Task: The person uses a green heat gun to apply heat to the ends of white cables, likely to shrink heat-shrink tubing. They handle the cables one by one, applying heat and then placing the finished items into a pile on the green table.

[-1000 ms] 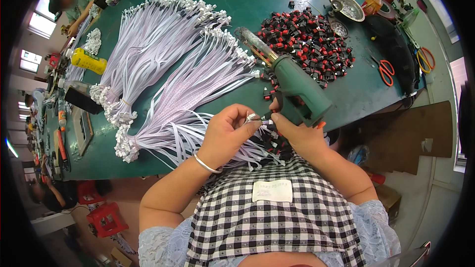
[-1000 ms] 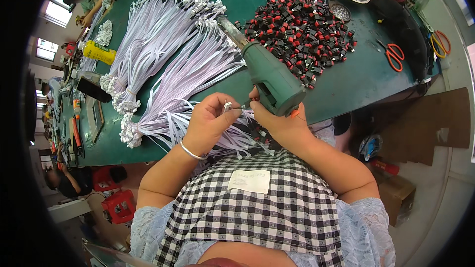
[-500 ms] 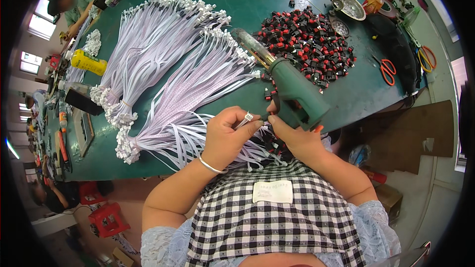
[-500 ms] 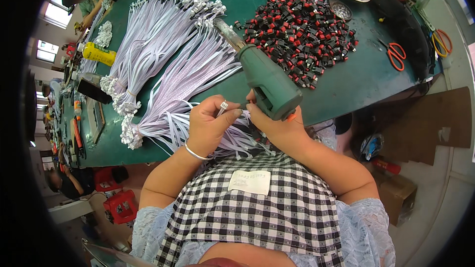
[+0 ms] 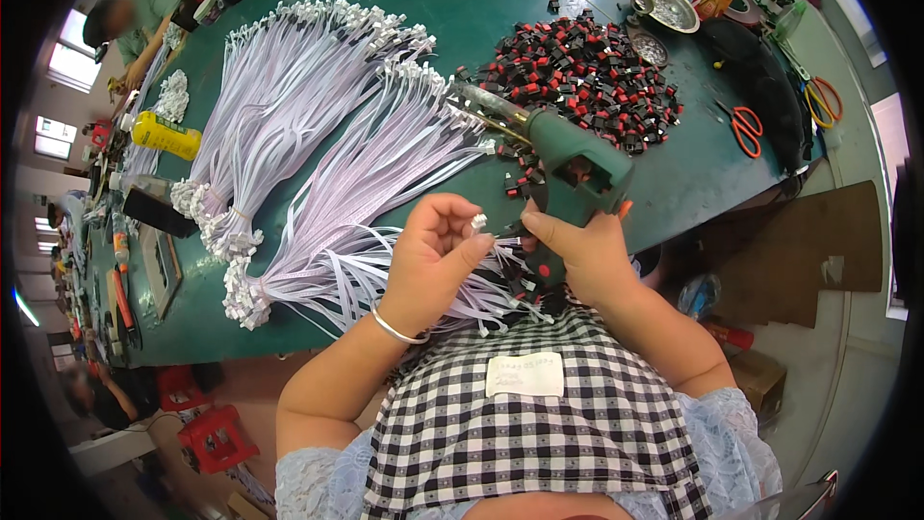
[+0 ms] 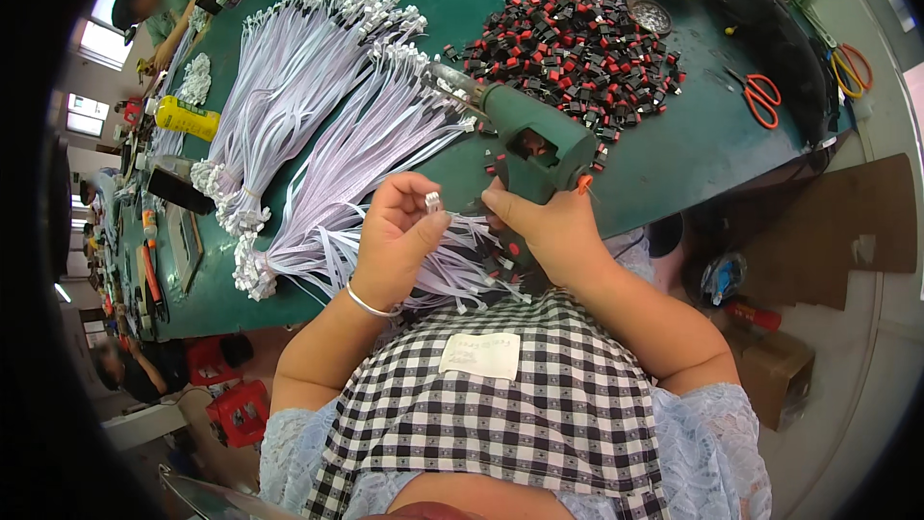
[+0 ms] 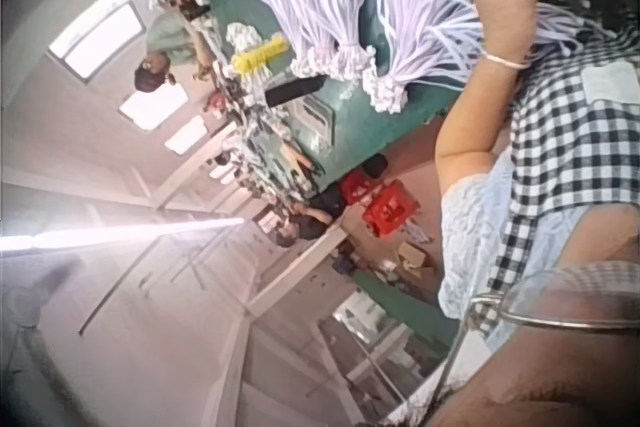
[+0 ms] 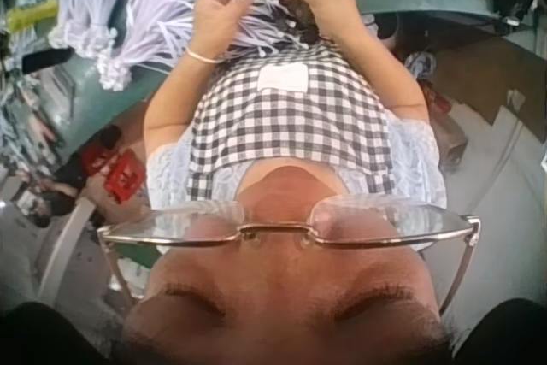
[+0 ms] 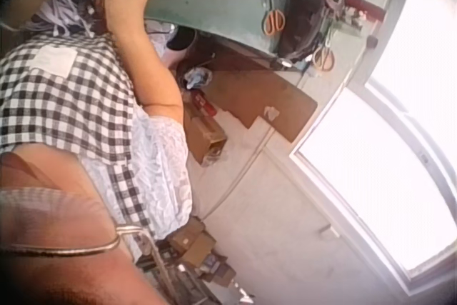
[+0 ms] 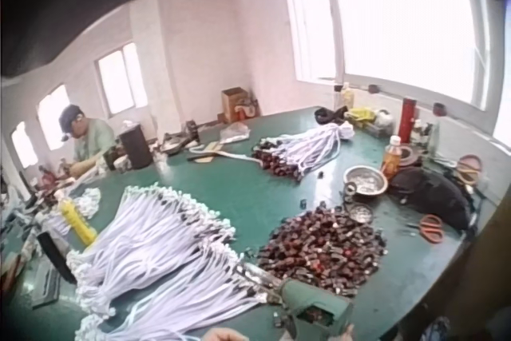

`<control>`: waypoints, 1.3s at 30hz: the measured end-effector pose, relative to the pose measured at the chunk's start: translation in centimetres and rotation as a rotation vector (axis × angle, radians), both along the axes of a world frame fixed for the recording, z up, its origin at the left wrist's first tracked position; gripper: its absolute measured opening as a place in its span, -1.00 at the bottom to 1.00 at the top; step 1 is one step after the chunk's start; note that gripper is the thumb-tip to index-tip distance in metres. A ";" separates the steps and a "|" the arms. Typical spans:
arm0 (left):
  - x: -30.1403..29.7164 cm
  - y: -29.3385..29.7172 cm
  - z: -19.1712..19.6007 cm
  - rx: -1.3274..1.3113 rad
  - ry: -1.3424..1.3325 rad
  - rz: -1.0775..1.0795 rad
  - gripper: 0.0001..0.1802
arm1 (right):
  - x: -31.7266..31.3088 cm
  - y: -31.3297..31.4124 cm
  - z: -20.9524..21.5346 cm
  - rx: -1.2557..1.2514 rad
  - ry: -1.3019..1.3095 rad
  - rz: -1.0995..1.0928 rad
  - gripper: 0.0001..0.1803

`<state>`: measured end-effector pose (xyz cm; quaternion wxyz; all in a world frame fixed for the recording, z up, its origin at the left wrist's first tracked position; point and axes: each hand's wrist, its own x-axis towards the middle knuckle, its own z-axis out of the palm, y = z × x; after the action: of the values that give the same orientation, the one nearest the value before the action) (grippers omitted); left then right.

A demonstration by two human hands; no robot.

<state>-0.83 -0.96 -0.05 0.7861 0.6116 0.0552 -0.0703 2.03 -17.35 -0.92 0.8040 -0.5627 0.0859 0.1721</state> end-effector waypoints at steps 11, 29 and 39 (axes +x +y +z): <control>0.4 0.6 0.4 0.117 0.122 -0.223 -0.88 | -0.7 -0.5 0.3 -0.198 -0.268 0.072 -0.76; 0.7 0.7 0.6 0.159 0.239 -0.327 -0.95 | -0.7 -0.6 -0.9 -0.338 -0.538 0.166 -0.71; 0.8 0.6 0.0 0.051 0.248 -0.297 -0.94 | -0.4 -0.6 -0.9 -0.325 -0.551 0.164 -0.74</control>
<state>-0.02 -0.36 -0.05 0.7386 0.6194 0.0623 -0.2590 1.64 -17.92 -1.79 0.6801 -0.7141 -0.1540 0.0616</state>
